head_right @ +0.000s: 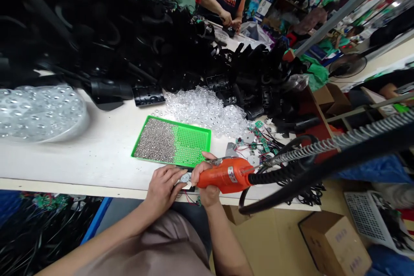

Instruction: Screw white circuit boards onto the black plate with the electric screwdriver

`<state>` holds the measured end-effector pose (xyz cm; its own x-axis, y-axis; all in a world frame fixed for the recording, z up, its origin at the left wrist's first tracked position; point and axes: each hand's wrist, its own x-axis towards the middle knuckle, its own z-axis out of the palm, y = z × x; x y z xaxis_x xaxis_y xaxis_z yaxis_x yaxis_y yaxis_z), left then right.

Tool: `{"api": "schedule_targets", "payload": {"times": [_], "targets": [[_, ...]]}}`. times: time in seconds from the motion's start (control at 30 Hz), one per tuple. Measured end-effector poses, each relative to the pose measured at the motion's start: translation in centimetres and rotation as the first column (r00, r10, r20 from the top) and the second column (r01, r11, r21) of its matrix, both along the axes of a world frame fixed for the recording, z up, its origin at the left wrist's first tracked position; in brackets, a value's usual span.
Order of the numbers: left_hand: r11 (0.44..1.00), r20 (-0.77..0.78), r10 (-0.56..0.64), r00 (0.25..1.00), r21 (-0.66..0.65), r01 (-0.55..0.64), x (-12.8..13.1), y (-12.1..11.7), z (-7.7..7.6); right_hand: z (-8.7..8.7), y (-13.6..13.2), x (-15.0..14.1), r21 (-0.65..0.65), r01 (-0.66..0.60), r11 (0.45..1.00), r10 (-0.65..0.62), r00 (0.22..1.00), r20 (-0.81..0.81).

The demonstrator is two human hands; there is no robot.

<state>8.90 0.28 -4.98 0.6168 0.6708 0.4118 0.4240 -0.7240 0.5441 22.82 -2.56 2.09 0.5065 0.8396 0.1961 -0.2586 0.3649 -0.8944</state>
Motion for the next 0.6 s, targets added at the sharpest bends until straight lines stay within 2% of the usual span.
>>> {"api": "schedule_targets", "payload": {"times": [0.33, 0.47, 0.6], "targets": [[1.0, -0.003, 0.005, 1.0, -0.012, -0.005, 0.1, 0.1, 0.1, -0.2, 0.0, -0.3, -0.074, -0.012, 0.997, 0.013, 1.0, 0.022], [0.999, 0.026, -0.004, 1.0, -0.044, 0.005, -0.1, 0.1, 0.0, 1.3, 0.0, 0.1, -0.023, 0.023, 0.999, -0.023, 0.999, 0.031], [0.999, 0.081, -0.009, 0.997, -0.05, 0.013, -0.2, -0.3, 0.7, 3.2, -0.3, 0.4, 0.051, 0.0, 0.999, 0.0, 1.0, -0.003]]}}
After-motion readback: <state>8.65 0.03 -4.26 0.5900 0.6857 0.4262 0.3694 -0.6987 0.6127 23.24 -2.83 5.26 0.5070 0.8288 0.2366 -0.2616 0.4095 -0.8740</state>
